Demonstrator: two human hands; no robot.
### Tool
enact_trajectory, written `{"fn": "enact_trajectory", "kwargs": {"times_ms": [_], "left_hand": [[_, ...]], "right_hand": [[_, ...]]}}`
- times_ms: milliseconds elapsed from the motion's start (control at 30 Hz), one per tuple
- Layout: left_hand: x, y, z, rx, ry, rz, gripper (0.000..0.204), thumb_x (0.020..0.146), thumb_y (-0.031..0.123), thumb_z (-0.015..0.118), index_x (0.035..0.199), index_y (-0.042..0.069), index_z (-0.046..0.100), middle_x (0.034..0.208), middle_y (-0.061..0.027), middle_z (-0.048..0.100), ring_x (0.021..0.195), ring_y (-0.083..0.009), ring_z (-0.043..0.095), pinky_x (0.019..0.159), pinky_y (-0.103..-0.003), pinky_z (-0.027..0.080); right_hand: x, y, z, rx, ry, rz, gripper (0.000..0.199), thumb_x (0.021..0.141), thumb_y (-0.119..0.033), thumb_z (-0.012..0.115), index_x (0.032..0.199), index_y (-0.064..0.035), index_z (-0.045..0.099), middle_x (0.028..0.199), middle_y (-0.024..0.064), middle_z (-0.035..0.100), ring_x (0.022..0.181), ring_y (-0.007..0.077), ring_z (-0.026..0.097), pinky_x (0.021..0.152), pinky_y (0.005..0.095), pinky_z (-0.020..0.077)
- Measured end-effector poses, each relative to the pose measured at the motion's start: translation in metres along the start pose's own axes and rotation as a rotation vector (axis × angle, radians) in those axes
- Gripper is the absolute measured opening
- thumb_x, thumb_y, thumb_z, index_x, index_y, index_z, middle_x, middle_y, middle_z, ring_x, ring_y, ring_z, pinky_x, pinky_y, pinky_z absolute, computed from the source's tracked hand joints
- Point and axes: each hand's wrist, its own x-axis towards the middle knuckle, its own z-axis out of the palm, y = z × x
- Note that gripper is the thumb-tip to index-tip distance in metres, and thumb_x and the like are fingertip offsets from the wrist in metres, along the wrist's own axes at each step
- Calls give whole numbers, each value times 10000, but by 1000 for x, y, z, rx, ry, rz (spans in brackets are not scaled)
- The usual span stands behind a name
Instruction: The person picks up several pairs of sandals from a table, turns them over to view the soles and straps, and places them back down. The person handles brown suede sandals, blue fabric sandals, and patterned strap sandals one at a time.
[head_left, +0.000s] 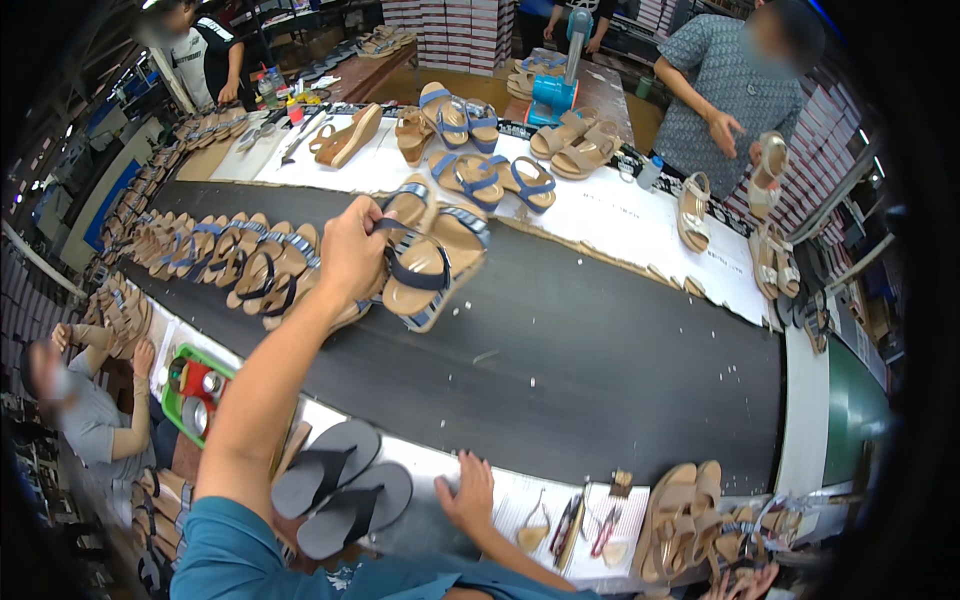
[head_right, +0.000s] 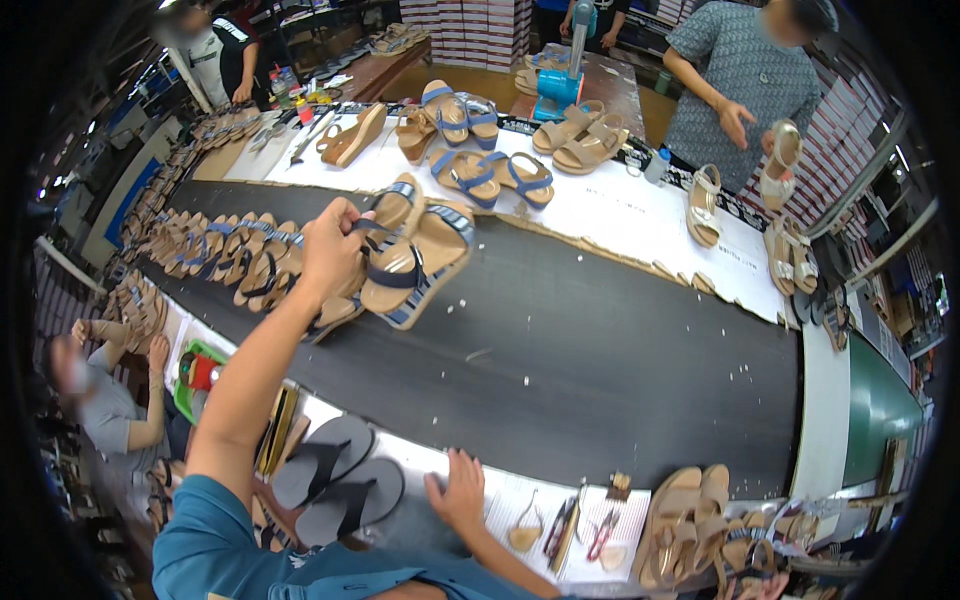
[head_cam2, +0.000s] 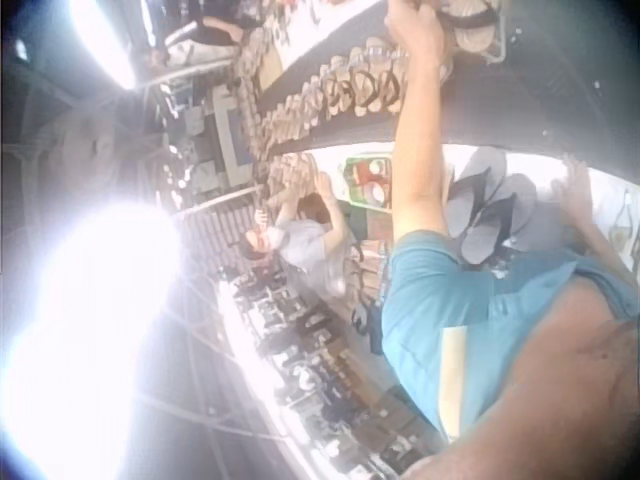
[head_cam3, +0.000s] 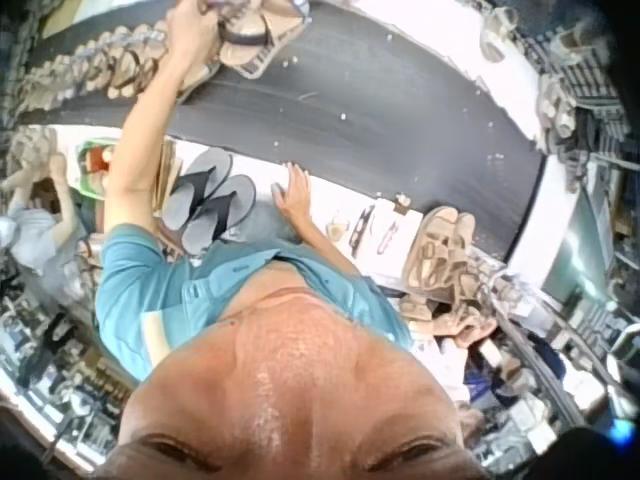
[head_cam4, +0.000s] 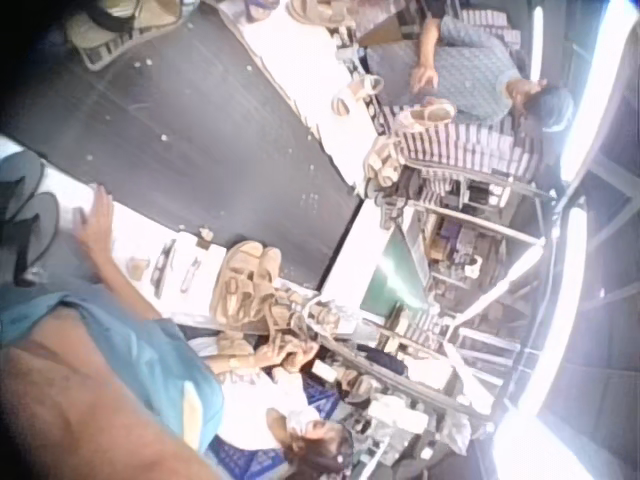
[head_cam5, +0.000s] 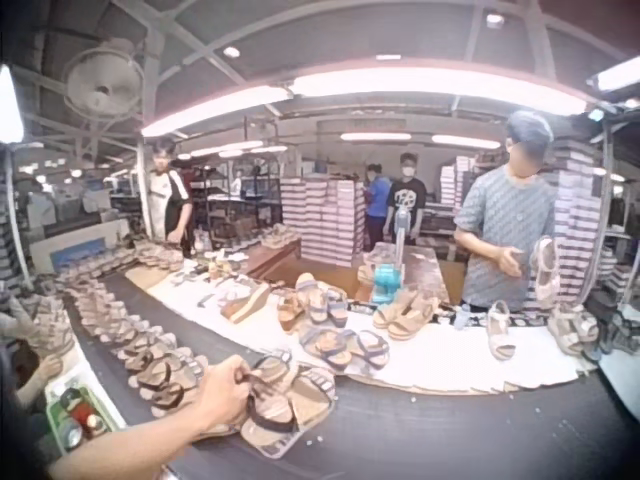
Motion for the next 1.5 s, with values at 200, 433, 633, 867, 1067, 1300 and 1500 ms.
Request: {"fn": "enact_trajectory", "kwargs": {"times_ms": [200,433,633,867,1067,1300,1500], "left_hand": [[-172,60,-52,-130,-123,-47,163,790,116,728,826,30,595,651,-146,619,590,-309,621,541,-402,473],[-356,84,-84,-58,-982,-52,425,802,254,730,1177,88,618,809,-150,699,741,-362,678,688,-423,541],[-398,65,-122,-297,-879,-219,442,836,265,720,1201,35,621,944,-174,711,780,-283,708,698,-363,556],[-410,89,-129,-886,-741,-587,560,929,178,647,1374,-67,411,1206,-197,600,1057,-213,620,879,-297,507],[-392,126,-139,-1064,-716,-549,618,908,-11,587,1450,-52,292,1208,-165,604,1068,-155,601,906,-267,481],[-385,145,-177,-1149,-776,-497,660,896,-85,496,1497,9,240,1147,-112,653,1010,-85,594,856,-228,450],[-393,128,-175,-1163,-765,-363,686,907,-94,494,1516,18,199,1282,-140,572,1171,-149,538,985,-255,403]], "right_hand": [[-12,-40,-60,1038,62,500,774,1012,-446,368,1534,-118,-99,1474,230,353,1357,333,380,1081,464,360],[-111,-61,-102,712,-215,709,837,919,-69,545,1532,-14,-21,1415,240,409,1222,246,505,970,352,454],[-119,-57,-118,974,-28,849,776,895,83,437,1545,-60,39,1373,278,459,1087,266,595,895,329,506],[-120,-95,-176,890,-13,620,756,880,68,410,1546,-63,77,1370,255,463,1145,265,574,938,356,509],[-119,-152,-222,902,99,387,742,929,-23,509,1538,-24,83,1309,264,531,1191,227,547,973,313,436],[-117,-159,-227,957,187,353,770,874,-56,555,1532,-40,157,1235,210,588,1118,184,583,882,248,477],[-112,-119,-207,1242,128,250,873,904,-318,626,1530,-5,104,1422,214,415,1316,271,414,1092,415,332]]}}
